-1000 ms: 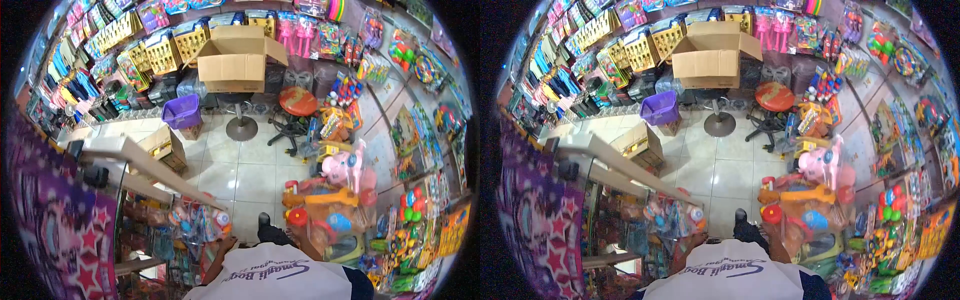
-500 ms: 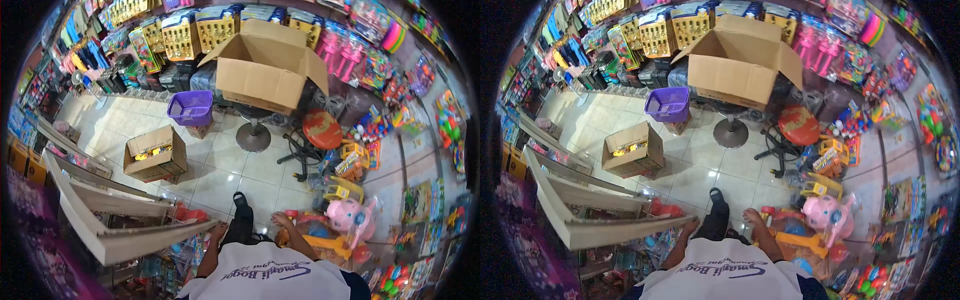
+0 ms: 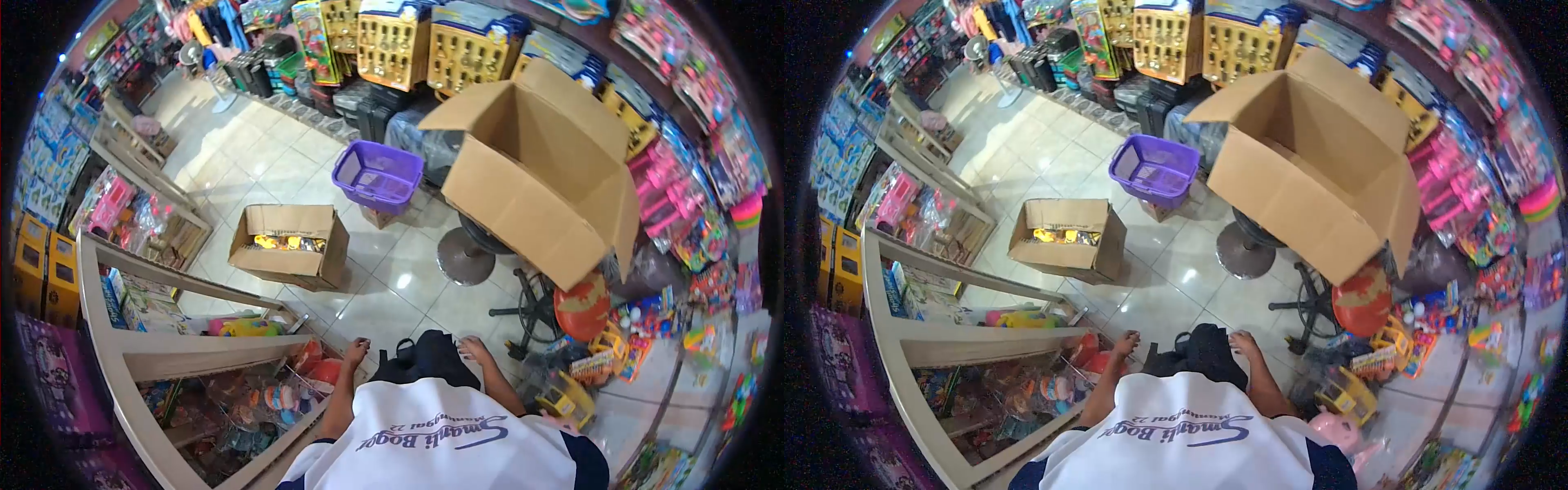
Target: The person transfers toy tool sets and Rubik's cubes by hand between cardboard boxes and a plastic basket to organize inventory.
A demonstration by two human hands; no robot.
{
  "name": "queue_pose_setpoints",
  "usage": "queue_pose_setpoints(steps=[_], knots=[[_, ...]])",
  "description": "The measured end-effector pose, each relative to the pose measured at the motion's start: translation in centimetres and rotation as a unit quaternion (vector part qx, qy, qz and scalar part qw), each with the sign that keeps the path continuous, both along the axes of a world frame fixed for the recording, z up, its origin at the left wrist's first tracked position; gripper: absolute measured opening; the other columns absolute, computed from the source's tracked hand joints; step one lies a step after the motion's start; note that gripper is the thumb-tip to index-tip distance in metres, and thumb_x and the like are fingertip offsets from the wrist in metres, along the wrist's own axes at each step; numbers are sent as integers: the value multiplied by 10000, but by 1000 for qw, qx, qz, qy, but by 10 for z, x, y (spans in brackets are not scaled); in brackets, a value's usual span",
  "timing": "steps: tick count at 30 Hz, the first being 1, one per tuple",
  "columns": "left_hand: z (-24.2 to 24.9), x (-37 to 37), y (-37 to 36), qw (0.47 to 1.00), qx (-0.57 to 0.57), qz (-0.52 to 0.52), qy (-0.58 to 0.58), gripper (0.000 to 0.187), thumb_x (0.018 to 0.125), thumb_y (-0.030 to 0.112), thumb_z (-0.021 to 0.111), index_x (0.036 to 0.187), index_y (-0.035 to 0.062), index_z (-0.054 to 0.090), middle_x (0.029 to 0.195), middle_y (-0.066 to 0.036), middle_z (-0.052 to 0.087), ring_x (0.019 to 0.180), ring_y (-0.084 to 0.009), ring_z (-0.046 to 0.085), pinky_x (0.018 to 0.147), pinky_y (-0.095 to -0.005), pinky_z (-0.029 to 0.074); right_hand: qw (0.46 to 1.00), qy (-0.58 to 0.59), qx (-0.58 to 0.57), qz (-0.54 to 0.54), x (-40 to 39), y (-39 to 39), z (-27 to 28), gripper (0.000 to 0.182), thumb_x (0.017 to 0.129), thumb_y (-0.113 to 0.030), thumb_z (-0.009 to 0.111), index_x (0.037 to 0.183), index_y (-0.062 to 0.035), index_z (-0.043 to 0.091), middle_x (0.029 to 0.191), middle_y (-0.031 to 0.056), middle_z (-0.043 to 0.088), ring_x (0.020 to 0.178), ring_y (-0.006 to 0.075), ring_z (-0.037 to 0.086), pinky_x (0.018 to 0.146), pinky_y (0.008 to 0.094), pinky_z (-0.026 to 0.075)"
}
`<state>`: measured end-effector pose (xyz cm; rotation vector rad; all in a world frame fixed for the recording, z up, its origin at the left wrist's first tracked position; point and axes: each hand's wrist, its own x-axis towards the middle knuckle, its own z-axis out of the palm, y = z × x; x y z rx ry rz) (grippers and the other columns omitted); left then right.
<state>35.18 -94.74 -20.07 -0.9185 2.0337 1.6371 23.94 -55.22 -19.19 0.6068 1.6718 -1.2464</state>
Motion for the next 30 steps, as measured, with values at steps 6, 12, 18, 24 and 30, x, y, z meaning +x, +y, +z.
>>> queue_pose_setpoints(steps=[6,12,18,24,30], knots=[[-7,-32,0,991,43,34,-124,415,861,390,576,1083,39,599,858,-86,643,692,-171,565,578,-319,466,994,25,-27,101,-143,-78,-2,281,878,-331,536,1053,-113,563,973,65,635,834,176,618,662,322,500],[-10,-100,-21,984,22,92,-151,437,852,418,574,1058,35,612,811,-65,646,643,-164,554,537,-293,447,983,27,-12,179,-259,-128,-10,256,867,-303,541,1033,-110,574,858,27,636,695,123,595,557,281,480],[6,-214,-36,983,-11,176,52,319,895,254,554,1068,-10,602,788,-49,619,706,-116,555,664,-258,463,965,60,-19,255,-328,-168,-45,234,802,-263,591,923,-69,638,734,51,632,614,174,593,582,342,485],[15,-278,-70,983,8,161,89,315,883,218,542,1083,-21,591,861,-87,633,787,-142,588,719,-268,467,971,95,-45,213,-357,-212,-52,274,807,-278,605,983,-70,637,822,79,659,808,199,635,718,345,497],[17,-345,-141,988,-2,118,102,282,892,194,520,1044,-31,595,856,-108,635,793,-159,598,730,-273,471,994,37,40,93,-378,-241,-72,329,802,-289,600,1055,-79,628,987,89,639,924,240,611,756,400,498]])
